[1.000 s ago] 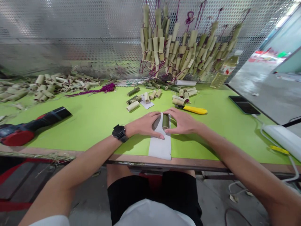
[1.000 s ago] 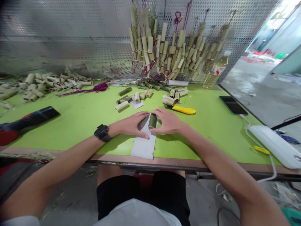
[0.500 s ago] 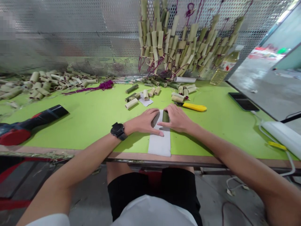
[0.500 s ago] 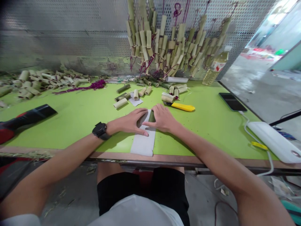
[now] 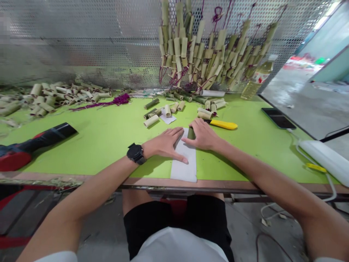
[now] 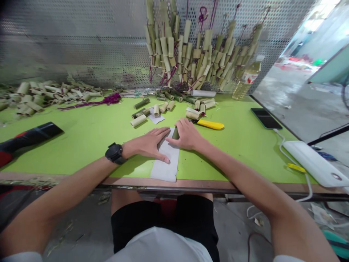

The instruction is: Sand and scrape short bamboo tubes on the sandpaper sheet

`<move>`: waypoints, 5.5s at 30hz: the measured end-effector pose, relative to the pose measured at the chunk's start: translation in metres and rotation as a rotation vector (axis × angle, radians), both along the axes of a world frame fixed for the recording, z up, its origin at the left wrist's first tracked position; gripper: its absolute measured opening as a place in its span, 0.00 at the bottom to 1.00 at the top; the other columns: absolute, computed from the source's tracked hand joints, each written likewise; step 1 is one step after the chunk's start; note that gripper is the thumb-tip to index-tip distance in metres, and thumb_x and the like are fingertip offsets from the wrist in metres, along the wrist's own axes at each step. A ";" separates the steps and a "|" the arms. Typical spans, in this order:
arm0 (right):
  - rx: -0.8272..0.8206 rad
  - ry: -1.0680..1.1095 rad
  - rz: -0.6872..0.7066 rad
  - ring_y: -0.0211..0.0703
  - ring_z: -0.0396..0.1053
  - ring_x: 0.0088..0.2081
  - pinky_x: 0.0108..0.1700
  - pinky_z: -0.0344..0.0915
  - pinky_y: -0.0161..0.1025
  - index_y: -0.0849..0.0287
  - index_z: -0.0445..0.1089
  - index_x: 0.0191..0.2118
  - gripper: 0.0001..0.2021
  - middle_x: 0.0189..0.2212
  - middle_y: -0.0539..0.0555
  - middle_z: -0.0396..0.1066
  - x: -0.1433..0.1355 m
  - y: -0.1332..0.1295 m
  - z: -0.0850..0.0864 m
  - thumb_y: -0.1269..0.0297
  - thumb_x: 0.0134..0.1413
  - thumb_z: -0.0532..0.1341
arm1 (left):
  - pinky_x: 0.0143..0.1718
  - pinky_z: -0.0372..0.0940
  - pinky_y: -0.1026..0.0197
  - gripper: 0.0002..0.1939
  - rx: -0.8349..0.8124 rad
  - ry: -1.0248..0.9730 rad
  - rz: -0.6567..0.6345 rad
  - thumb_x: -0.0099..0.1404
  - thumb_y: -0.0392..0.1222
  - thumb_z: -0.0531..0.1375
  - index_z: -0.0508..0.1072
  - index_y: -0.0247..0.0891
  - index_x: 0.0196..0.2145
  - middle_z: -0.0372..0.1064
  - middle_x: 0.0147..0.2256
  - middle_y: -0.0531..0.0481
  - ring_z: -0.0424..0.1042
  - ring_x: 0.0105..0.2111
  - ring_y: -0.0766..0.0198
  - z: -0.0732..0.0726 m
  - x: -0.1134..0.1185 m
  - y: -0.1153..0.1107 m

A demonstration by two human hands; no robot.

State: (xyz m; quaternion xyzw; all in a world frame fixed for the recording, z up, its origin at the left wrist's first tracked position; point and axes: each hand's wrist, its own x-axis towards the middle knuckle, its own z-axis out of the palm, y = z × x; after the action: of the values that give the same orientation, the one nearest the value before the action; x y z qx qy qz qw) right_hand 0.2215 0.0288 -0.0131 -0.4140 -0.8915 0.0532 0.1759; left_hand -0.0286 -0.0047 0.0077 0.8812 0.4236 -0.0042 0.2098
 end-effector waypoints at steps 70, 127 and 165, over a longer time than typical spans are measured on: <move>-0.086 -0.013 -0.049 0.60 0.71 0.47 0.52 0.69 0.54 0.56 0.78 0.53 0.26 0.50 0.62 0.72 0.004 -0.006 0.009 0.38 0.65 0.68 | 0.83 0.45 0.33 0.84 0.041 -0.062 0.035 0.53 0.94 0.64 0.47 0.32 0.86 0.39 0.86 0.26 0.43 0.84 0.22 -0.008 0.002 0.004; -0.096 0.012 0.077 0.57 0.71 0.46 0.51 0.67 0.52 0.57 0.78 0.55 0.26 0.50 0.62 0.73 -0.001 -0.010 0.006 0.39 0.67 0.67 | 0.84 0.43 0.34 0.83 0.008 -0.078 0.042 0.53 0.94 0.64 0.48 0.33 0.87 0.39 0.86 0.29 0.42 0.84 0.23 -0.003 -0.002 0.005; -0.059 -0.030 -0.011 0.63 0.73 0.48 0.53 0.68 0.55 0.60 0.77 0.59 0.33 0.52 0.67 0.75 0.001 0.003 0.003 0.33 0.75 0.59 | 0.84 0.42 0.32 0.85 -0.017 -0.058 0.067 0.52 0.92 0.67 0.45 0.31 0.87 0.37 0.86 0.28 0.40 0.84 0.22 -0.004 -0.002 0.008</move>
State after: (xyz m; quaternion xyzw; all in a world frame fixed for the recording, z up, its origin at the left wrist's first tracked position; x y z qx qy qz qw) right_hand 0.2229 0.0322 -0.0098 -0.4245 -0.8899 0.0722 0.1507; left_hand -0.0301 0.0034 0.0041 0.8644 0.4466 0.0246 0.2294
